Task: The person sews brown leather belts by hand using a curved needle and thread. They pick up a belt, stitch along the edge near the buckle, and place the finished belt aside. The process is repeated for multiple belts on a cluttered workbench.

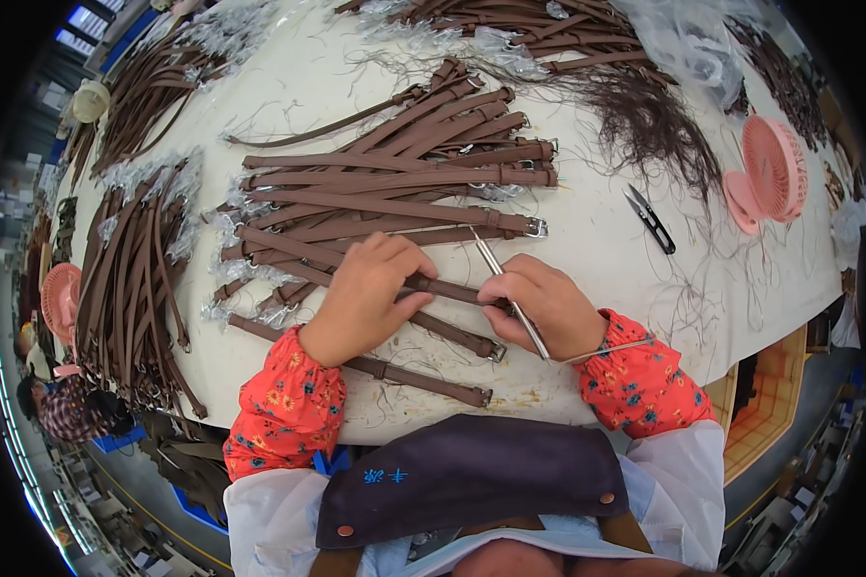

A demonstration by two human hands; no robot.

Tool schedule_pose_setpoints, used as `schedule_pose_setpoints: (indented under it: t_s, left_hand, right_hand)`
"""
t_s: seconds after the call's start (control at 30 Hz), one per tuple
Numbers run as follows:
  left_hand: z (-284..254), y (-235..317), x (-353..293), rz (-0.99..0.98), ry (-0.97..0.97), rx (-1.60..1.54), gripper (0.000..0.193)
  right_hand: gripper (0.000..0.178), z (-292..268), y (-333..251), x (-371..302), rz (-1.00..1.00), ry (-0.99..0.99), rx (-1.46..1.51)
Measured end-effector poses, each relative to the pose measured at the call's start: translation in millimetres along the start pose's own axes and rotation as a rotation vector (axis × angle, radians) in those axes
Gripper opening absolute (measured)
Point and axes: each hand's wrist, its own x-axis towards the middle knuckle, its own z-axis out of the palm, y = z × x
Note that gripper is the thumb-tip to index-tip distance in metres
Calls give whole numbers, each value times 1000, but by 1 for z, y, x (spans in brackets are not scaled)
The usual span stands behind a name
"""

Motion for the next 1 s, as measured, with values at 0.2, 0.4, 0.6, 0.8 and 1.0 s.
schedule_pose_setpoints:
  t_s: [0.2, 0.4, 0.6, 0.8, 1.0]
  left_hand:
    - [7, 13, 1, 84, 8, -191, 42]
    - [28, 6, 1, 178, 67, -45, 20]
    - [32, 12, 4, 276, 132, 83, 11]
    - [28, 10, 11, 145, 108, -62, 13]
    - [32, 8, 10, 143, 130, -93, 13]
  right_hand:
    - [26, -2, 2, 3, -18, 6, -40]
    - [13, -5, -10, 0, 386, 142, 378]
    - [25, -7, -1, -4, 537, 151, 855]
    - [32, -13, -4, -1, 646, 32, 782]
    - [32, -10, -3, -1, 649, -18, 758]
